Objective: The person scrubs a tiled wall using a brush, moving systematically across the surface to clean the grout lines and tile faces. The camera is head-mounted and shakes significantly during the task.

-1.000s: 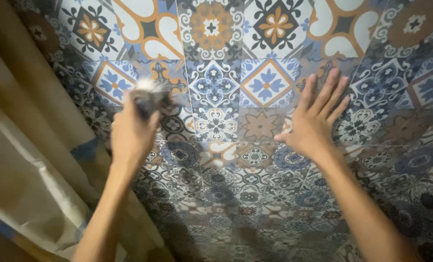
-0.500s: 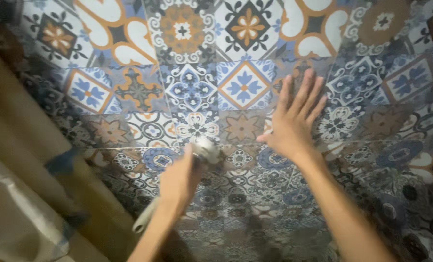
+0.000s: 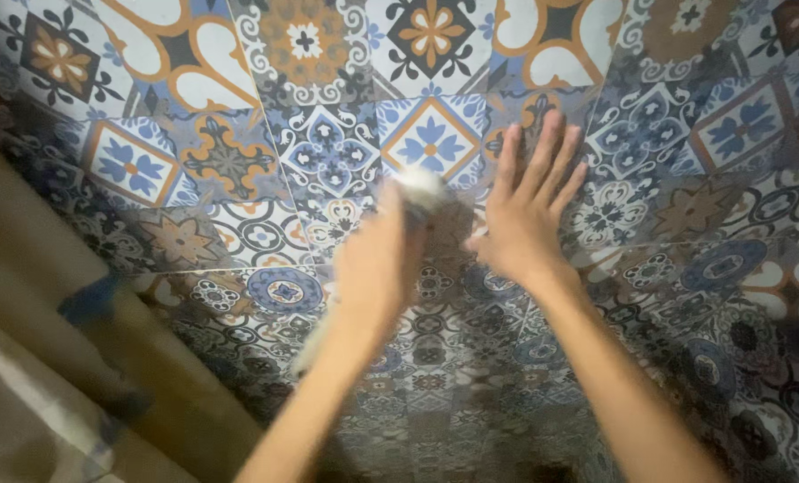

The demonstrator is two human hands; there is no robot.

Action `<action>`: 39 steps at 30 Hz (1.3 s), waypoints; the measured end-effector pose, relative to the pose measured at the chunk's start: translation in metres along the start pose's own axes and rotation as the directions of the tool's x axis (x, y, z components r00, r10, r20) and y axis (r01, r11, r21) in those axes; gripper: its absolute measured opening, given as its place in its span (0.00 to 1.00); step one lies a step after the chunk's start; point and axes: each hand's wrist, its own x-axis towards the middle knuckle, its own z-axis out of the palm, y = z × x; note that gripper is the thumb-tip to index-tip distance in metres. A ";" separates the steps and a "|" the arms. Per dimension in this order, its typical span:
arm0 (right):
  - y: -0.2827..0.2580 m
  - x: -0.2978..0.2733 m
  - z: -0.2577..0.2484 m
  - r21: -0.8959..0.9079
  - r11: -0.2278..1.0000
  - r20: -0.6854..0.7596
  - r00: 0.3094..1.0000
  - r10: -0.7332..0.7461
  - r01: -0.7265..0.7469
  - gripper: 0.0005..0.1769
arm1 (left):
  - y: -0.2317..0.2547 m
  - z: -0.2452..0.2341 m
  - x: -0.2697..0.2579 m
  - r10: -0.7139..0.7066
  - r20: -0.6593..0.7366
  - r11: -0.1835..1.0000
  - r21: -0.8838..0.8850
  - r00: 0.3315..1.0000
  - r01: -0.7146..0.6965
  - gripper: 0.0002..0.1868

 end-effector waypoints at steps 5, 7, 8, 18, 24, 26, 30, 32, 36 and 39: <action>-0.002 0.006 -0.004 0.028 0.999 0.036 0.999 0.034 -0.035 0.86 | -0.015 0.060 -0.049 0.141 0.115 0.986 0.077 0.983 -0.150 0.21; -0.002 0.002 -0.005 0.019 0.999 0.056 0.998 0.031 -0.032 0.86 | -0.030 0.065 -0.064 0.113 0.162 0.990 0.062 0.980 -0.125 0.21; -0.002 0.000 -0.005 0.015 0.999 0.065 0.998 0.027 -0.028 0.87 | -0.041 0.060 -0.070 0.129 0.117 0.989 0.049 0.985 -0.136 0.24; -0.002 -0.002 -0.002 0.035 0.999 0.012 1.000 0.007 -0.008 0.87 | -0.009 -0.026 -0.012 -0.051 -0.064 0.992 0.109 0.997 0.058 0.32; 0.008 -0.004 0.007 -0.051 0.999 0.004 1.000 -0.004 0.004 0.73 | 0.039 0.015 -0.001 0.087 -0.045 0.988 0.130 0.995 -0.081 0.32; 0.014 -0.005 0.010 -0.074 0.994 -0.120 0.989 -0.083 0.074 0.67 | 0.040 0.038 -0.012 0.135 -0.008 0.978 0.160 0.991 -0.132 0.25; 0.025 -0.010 0.010 -0.061 0.996 0.020 0.997 -0.070 0.071 0.74 | 0.016 0.064 -0.044 0.173 0.080 0.971 0.151 0.982 -0.184 0.28; 0.027 -0.012 0.008 0.037 0.998 0.097 0.994 -0.047 0.043 0.80 | -0.002 0.060 -0.058 0.122 0.146 0.965 0.213 0.982 -0.151 0.30; 0.027 -0.014 0.005 -0.001 0.997 0.036 0.996 -0.081 0.081 0.82 | -0.027 0.026 -0.051 0.091 0.034 0.971 0.220 0.995 -0.096 0.35; 0.026 -0.014 0.008 0.000 0.997 0.027 0.996 -0.079 0.079 0.82 | -0.021 -0.005 -0.035 -0.007 -0.031 0.985 0.170 0.999 0.013 0.23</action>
